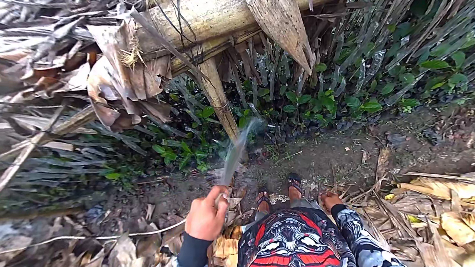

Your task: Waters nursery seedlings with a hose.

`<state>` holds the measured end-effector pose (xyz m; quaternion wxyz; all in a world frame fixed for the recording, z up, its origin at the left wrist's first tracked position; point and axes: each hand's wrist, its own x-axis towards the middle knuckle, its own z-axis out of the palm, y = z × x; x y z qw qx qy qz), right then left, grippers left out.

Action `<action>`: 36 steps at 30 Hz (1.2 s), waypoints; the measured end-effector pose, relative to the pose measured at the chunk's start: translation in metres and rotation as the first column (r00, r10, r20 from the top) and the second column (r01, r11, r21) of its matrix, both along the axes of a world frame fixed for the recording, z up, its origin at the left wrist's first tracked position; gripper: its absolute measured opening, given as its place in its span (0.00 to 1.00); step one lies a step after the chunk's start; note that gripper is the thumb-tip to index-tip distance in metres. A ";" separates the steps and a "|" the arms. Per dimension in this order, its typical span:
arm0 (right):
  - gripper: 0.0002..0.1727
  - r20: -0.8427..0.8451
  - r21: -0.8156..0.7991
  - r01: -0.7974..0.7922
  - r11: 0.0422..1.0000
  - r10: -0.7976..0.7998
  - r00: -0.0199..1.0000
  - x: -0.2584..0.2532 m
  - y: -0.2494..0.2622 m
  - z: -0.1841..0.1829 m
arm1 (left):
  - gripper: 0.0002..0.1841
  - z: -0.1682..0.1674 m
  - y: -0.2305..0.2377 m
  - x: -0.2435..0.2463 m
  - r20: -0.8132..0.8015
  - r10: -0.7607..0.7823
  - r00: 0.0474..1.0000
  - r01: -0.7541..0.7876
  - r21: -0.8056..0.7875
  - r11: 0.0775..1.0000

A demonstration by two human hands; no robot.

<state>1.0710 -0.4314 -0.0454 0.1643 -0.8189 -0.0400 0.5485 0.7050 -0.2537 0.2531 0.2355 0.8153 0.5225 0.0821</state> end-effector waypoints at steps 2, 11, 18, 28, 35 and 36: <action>0.22 0.001 -0.003 0.004 1.000 -0.004 1.000 0.002 -0.002 -0.002 | 0.20 -0.004 -0.007 0.012 0.000 -0.031 1.000 0.031 -0.036 0.999; 0.22 -0.006 -0.006 0.045 0.999 -0.045 0.999 0.034 -0.020 -0.008 | 0.20 -0.011 -0.024 0.060 0.015 0.054 0.998 -0.054 0.009 0.998; 0.23 0.007 -0.022 0.024 0.999 -0.024 1.000 0.085 -0.008 -0.002 | 0.20 -0.020 -0.038 0.115 0.083 0.097 0.992 -0.106 0.113 0.988; 0.22 0.027 0.029 0.024 0.999 -0.025 0.999 0.141 0.015 0.007 | 0.20 -0.017 -0.028 0.165 0.094 0.128 0.987 -0.138 0.112 0.984; 0.21 0.045 0.035 0.004 0.999 -0.006 0.999 0.148 0.002 -0.001 | 0.19 -0.026 -0.023 0.194 0.168 0.147 0.975 -0.182 0.215 0.960; 0.22 0.041 0.027 -0.005 1.000 0.004 0.999 0.149 -0.003 -0.002 | 0.19 -0.027 -0.022 0.198 0.163 0.127 0.978 -0.160 0.211 0.964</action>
